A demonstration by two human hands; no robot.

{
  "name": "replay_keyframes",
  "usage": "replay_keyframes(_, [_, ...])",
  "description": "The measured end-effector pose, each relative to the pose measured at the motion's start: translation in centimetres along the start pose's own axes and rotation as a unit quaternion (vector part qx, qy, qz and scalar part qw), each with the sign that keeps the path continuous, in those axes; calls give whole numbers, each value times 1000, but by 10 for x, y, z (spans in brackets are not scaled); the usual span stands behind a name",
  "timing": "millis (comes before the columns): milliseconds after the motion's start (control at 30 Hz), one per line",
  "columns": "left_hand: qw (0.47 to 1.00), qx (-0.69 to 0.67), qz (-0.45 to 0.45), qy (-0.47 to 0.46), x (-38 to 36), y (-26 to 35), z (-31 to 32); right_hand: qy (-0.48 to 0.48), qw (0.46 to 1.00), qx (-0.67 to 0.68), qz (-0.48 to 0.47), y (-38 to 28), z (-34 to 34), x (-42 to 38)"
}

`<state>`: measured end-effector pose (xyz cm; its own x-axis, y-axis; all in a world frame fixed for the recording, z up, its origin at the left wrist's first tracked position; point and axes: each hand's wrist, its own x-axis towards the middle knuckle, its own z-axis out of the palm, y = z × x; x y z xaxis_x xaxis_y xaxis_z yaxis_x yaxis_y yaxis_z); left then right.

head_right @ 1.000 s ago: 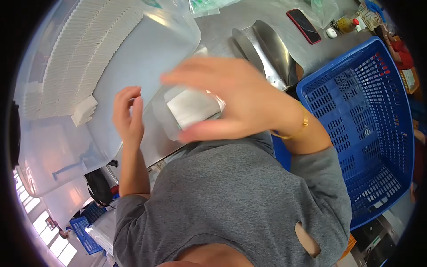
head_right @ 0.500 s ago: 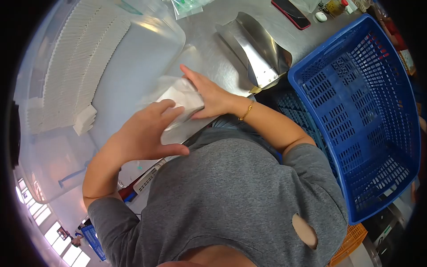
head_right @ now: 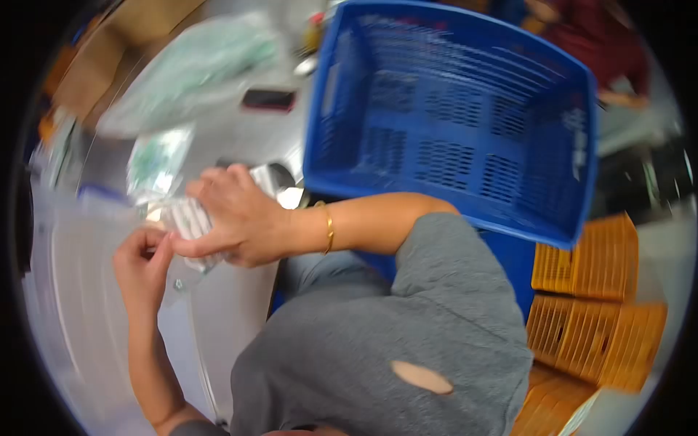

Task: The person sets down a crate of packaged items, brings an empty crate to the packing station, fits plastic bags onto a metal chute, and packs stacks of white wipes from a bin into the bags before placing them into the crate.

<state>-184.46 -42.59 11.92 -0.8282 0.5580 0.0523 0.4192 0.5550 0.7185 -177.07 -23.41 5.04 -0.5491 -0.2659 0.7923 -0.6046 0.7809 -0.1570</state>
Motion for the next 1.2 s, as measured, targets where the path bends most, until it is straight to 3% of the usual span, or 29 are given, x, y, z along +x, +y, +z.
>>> replay_keyframes(100, [998,19,32,45,29,25,33,0,995,-71,64,17,-44,-11])
replay_keyframes(200, [951,-76,228,193,61,34,68,-33,965,-225,132,46,-101,-41])
replay_keyframes(267, [954,-73,237,170,62,14,80,-99,917,-355,154,74,-141,-76])
replay_keyframes(400, [963,-27,251,97,67,-24,97,-344,754,-507,236,134,-186,-173])
replay_keyframes(467, [978,33,205,36,47,-42,93,-496,618,-506,340,162,-174,-204])
replay_keyframes(500, [987,16,158,26,43,-38,93,-473,658,-520,272,178,-165,-241])
replay_keyframes(567, [993,3,110,32,29,-38,89,-521,640,-466,319,181,-145,-244])
replay_keyframes(700, [993,52,108,-17,-8,-78,88,-539,651,-434,312,199,-94,-279])
replay_keyframes(767, [996,71,43,-24,-27,-88,89,-546,656,-421,308,205,-70,-305])
replay_keyframes(1000, [992,106,-45,49,-72,-145,94,-513,664,-444,313,233,-1,-352])
replay_keyframes(1100, [989,117,-76,46,-91,-161,102,-432,738,-344,387,227,3,-333])
replay_keyframes(1200, [986,120,-104,42,-105,-174,112,-396,749,-251,468,241,0,-353])
